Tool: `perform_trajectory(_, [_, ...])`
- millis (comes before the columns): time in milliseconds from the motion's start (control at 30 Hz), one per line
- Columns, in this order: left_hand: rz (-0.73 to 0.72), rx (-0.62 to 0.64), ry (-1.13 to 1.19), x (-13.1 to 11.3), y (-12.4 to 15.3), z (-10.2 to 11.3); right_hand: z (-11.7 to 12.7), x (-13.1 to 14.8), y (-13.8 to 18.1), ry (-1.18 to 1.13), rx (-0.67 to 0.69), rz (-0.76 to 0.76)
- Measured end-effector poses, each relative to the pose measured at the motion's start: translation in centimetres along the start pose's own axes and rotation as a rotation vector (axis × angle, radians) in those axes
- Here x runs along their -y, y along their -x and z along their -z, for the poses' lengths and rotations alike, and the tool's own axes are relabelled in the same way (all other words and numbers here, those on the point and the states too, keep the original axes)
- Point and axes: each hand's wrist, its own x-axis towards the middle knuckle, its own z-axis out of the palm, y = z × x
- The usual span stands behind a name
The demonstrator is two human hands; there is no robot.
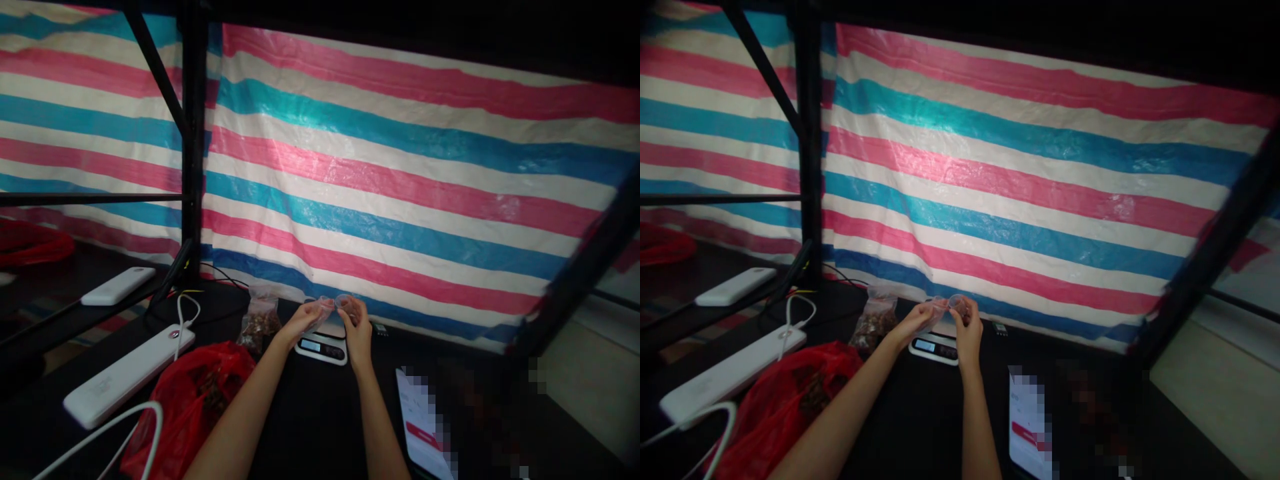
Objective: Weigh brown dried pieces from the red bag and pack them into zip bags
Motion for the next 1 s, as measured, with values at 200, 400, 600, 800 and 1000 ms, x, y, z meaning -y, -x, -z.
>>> perform_trajectory(200, [0.034,0.069,0.012,0.0,0.3,-0.9,0.3,1.4,0.3,0.229,0.064,0.107])
perform_trajectory(400, [0.033,0.055,-0.01,0.4,0.1,-0.5,0.2,0.9,0.9,0.219,0.113,0.146])
perform_trajectory(600, [0.051,0.048,-0.023,0.2,0.2,-0.1,0.2,1.3,0.8,0.202,0.15,0.176])
perform_trajectory(800, [0.002,-0.002,-0.086,-0.8,0.2,-0.3,0.1,2.9,0.7,0.164,0.124,0.326])
perform_trajectory(1000, [-0.181,-0.063,-0.437,-1.0,-1.5,-0.3,-0.1,0.5,0.8,0.048,-0.249,0.096])
